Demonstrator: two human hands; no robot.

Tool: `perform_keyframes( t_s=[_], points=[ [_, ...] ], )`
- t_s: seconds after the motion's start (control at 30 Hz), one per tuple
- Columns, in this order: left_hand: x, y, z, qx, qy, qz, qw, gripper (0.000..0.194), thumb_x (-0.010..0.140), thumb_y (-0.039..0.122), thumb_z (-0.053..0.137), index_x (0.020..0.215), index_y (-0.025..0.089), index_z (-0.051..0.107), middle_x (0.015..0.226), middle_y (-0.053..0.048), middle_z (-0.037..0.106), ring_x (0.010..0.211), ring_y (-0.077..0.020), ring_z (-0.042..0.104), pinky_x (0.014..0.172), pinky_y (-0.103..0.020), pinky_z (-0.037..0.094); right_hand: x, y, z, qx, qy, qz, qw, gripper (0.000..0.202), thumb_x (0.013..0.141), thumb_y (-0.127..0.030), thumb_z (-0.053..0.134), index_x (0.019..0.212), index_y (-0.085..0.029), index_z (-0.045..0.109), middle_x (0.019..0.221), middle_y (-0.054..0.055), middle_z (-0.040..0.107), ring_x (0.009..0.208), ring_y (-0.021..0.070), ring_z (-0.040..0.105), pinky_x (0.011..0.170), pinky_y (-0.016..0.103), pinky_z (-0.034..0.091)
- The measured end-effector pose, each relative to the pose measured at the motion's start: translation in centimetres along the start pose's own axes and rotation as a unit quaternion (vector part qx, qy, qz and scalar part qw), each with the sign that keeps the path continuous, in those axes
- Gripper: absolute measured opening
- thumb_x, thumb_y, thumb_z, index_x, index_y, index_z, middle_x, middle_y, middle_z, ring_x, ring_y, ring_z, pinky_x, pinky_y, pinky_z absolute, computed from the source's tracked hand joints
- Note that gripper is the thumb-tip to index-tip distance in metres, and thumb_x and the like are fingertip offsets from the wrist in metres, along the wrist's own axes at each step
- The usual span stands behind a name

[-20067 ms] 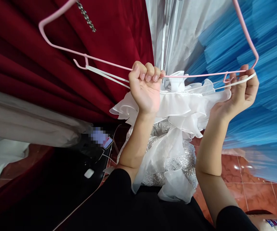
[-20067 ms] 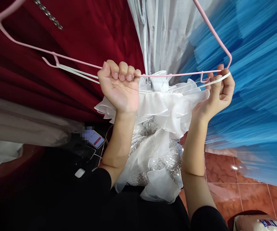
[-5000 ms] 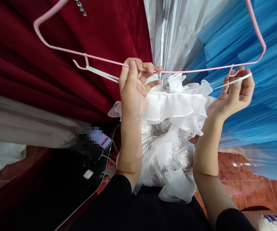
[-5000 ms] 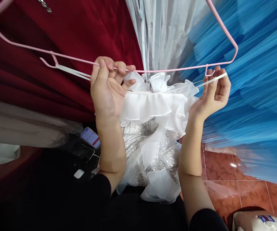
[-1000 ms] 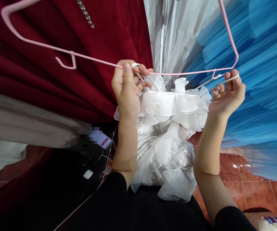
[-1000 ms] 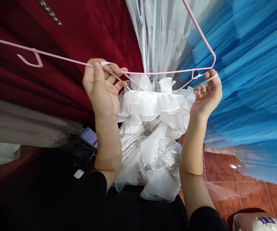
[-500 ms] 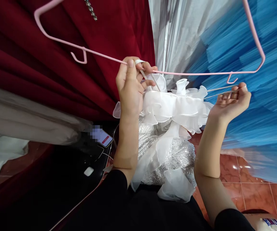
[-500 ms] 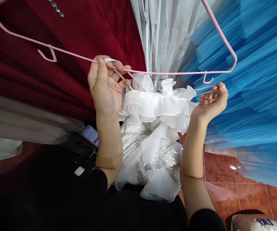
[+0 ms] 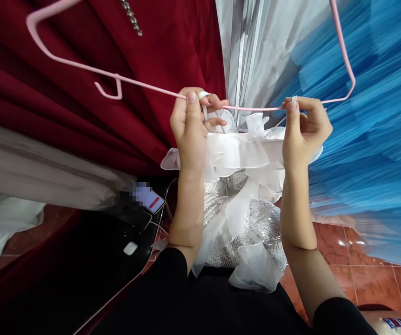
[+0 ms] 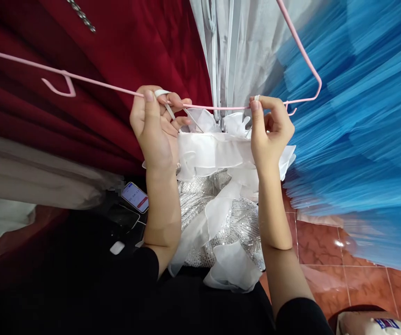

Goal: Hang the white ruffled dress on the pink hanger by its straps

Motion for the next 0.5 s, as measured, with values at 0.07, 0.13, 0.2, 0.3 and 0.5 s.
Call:
perform_keyframes(
  t_s=[0.07, 0.13, 0.2, 0.3, 0.5],
  points=[
    [-0.1, -0.3, -0.1, -0.017, 0.002, -0.009, 1.0, 0.023, 0.101, 0.03, 0.044, 0.084, 0.022, 0.057, 0.081, -0.005, 0.06, 0.088, -0.0207, 0.067, 0.055, -0.025, 0.05, 0.1, 0.1, 0.3, -0.011, -0.002, -0.002, 1.0, 0.032, 0.085, -0.059, 0.059, 0.079, -0.028, 0.064, 0.083, 0.0, 0.061, 0.075, 0.0129, 0.058, 0.064, 0.032, 0.053],
    [0.0, -0.6, -0.3, -0.033, -0.003, -0.021, 0.999, 0.019, 0.099, 0.031, 0.047, 0.087, 0.023, 0.059, 0.086, -0.006, 0.063, 0.092, -0.0211, 0.067, 0.056, -0.025, 0.051, 0.1, -0.3, 0.6, -0.016, -0.004, -0.004, 1.0, 0.034, 0.083, -0.061, 0.06, 0.076, -0.027, 0.063, 0.08, 0.0, 0.058, 0.075, 0.0125, 0.058, 0.063, 0.031, 0.052],
    [-0.2, -0.7, -0.6, -0.031, -0.006, -0.036, 0.999, 0.014, 0.098, 0.029, 0.048, 0.093, 0.024, 0.061, 0.097, -0.006, 0.067, 0.095, -0.0207, 0.067, 0.059, -0.025, 0.053, 0.1, -0.5, 0.9, -0.013, -0.008, 0.001, 1.0, 0.036, 0.081, -0.063, 0.061, 0.076, -0.027, 0.064, 0.08, 0.0, 0.058, 0.076, 0.0127, 0.058, 0.062, 0.031, 0.052],
    [-1.1, 0.4, -2.3, -0.007, 0.025, -0.026, 0.999, 0.016, 0.094, 0.021, 0.048, 0.097, 0.024, 0.063, 0.104, -0.004, 0.07, 0.087, -0.0166, 0.068, 0.061, -0.023, 0.054, 0.3, -0.7, 1.0, -0.014, -0.003, 0.01, 1.0, 0.037, 0.081, -0.064, 0.061, 0.077, -0.027, 0.065, 0.08, 0.001, 0.059, 0.08, 0.0149, 0.06, 0.062, 0.032, 0.055],
    [-1.4, 2.5, -7.4, 0.07, 0.095, -0.052, 0.992, 0.024, 0.093, 0.034, 0.05, 0.114, 0.029, 0.06, 0.125, -0.004, 0.065, 0.111, -0.0228, 0.064, 0.075, -0.031, 0.061, 0.9, -0.8, 0.7, -0.029, 0.009, -0.004, 1.0, 0.034, 0.081, -0.06, 0.063, 0.074, -0.027, 0.066, 0.075, 0.001, 0.058, 0.075, 0.0147, 0.058, 0.059, 0.031, 0.052]
  ],
)
Point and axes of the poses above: each hand's wrist, its own x-axis towards the middle knuckle, its own z-axis out of the palm, y = z × x, the point moved 10 cm from there along x, towards the middle knuckle
